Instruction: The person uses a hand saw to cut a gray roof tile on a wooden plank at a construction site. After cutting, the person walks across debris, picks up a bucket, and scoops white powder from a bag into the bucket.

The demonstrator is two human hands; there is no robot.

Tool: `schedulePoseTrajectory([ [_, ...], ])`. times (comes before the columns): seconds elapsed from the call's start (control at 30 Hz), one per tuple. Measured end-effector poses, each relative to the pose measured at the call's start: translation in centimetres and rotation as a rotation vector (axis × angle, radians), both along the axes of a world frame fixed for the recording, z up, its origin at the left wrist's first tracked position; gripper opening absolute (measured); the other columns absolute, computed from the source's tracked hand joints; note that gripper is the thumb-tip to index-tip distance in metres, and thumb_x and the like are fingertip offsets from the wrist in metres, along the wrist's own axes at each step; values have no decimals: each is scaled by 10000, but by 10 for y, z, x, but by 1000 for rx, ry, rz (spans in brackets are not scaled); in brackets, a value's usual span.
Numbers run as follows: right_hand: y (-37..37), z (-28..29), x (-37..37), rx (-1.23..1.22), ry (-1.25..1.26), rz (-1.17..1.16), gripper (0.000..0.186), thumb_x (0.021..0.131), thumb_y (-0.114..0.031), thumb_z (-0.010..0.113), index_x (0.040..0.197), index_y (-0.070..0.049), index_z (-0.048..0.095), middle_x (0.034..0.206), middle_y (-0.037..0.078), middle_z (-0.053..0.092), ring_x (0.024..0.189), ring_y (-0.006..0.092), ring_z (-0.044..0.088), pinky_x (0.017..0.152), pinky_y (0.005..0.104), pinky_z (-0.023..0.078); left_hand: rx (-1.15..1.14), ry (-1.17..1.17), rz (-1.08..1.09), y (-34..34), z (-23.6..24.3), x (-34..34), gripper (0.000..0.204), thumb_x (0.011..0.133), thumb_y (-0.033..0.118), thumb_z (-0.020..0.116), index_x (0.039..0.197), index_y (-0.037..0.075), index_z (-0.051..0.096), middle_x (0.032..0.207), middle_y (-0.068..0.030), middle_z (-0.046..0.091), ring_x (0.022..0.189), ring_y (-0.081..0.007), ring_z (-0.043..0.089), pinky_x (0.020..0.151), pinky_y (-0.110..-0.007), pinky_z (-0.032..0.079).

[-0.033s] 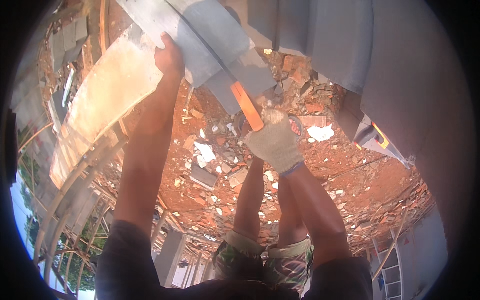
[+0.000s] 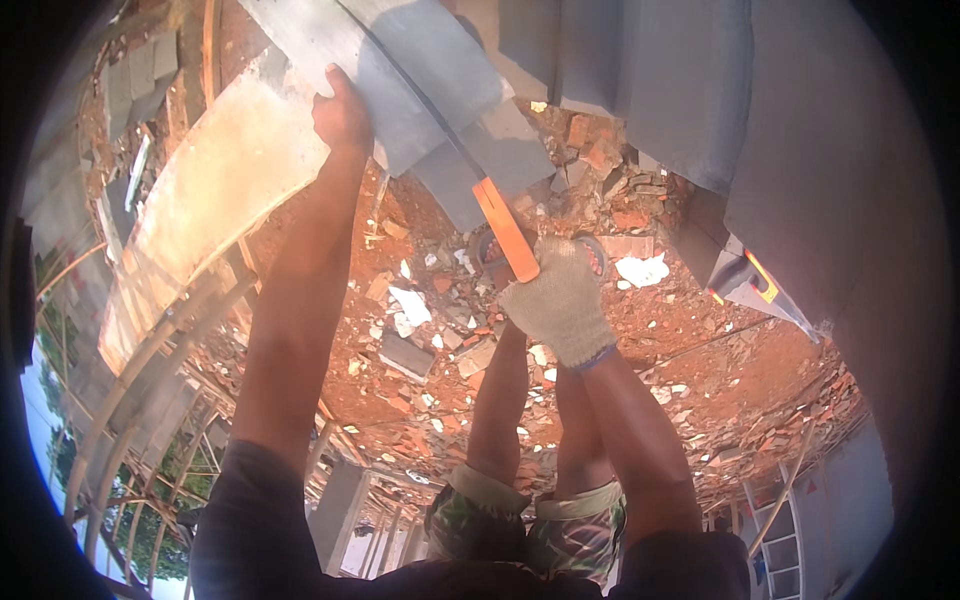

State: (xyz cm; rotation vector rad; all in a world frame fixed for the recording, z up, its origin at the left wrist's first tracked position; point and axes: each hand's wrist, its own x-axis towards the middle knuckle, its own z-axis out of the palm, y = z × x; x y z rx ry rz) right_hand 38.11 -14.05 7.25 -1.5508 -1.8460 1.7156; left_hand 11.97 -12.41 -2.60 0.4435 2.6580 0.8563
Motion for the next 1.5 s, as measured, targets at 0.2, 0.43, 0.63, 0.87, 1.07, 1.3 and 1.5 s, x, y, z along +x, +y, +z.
schedulePoseTrajectory([
  [0.2, -9, 1, 21, -88, -112, 162, 229, 807, -97, 710, 1011, 5, 688, 910, 115, 712, 790, 202, 674, 680, 326, 553, -186, 19, 112, 9, 4, 7, 789, 983, 594, 441, 1303, -112, 586, 1175, -285, 696, 1100, -432, 675, 971, -483, 529],
  [0.43, -14, -3, 19, -95, -37, 73, 198, 800, -72, 679, 957, 47, 701, 809, 165, 710, 771, 307, 721, 680, 371, 574, -154, 18, 131, 18, 9, 10, 825, 977, 620, 428, 1297, -124, 585, 1210, -317, 670, 1158, -453, 641, 1021, -491, 491],
  [0.63, -12, -10, 8, -162, -82, 35, 188, 789, -135, 689, 861, 39, 693, 772, 174, 703, 691, 286, 706, 651, 405, 556, -145, -17, 111, 14, 5, 6, 839, 971, 634, 432, 1289, -124, 593, 1220, -322, 665, 1179, -458, 629, 1032, -489, 481],
  [0.87, -15, -21, 7, -312, -137, 45, 259, 808, -260, 684, 871, -9, 700, 764, 159, 703, 700, 272, 707, 677, 405, 563, -145, -18, 182, 20, 8, 8, 831, 958, 643, 445, 1283, -106, 602, 1200, -306, 677, 1156, -442, 645, 1012, -484, 500],
  [1.07, -82, -41, 67, -104, -27, -21, 191, 815, -92, 702, 945, 26, 629, 791, 105, 639, 698, 188, 623, 620, 349, 513, -85, -31, 83, 15, 5, 3, 865, 941, 673, 440, 1261, -113, 610, 1198, -303, 679, 1145, -449, 649, 1003, -484, 506],
  [1.3, -135, -77, 123, 48, -87, 45, 153, 771, -44, 717, 882, 20, 634, 643, 71, 574, 600, 173, 578, 559, 339, 477, -180, -22, 112, 14, 5, 5, 783, 979, 608, 432, 1346, -69, 571, 1208, -272, 685, 1135, -418, 663, 1002, -481, 516],
  [1.5, -186, -69, 223, -216, -129, 84, 161, 774, -80, 747, 895, -17, 661, 734, 84, 677, 632, 204, 649, 560, 333, 478, -214, -16, 103, 18, 11, 8, 811, 980, 615, 416, 1369, -86, 540, 1259, -278, 664, 1188, -416, 640, 1022, -477, 508],
])
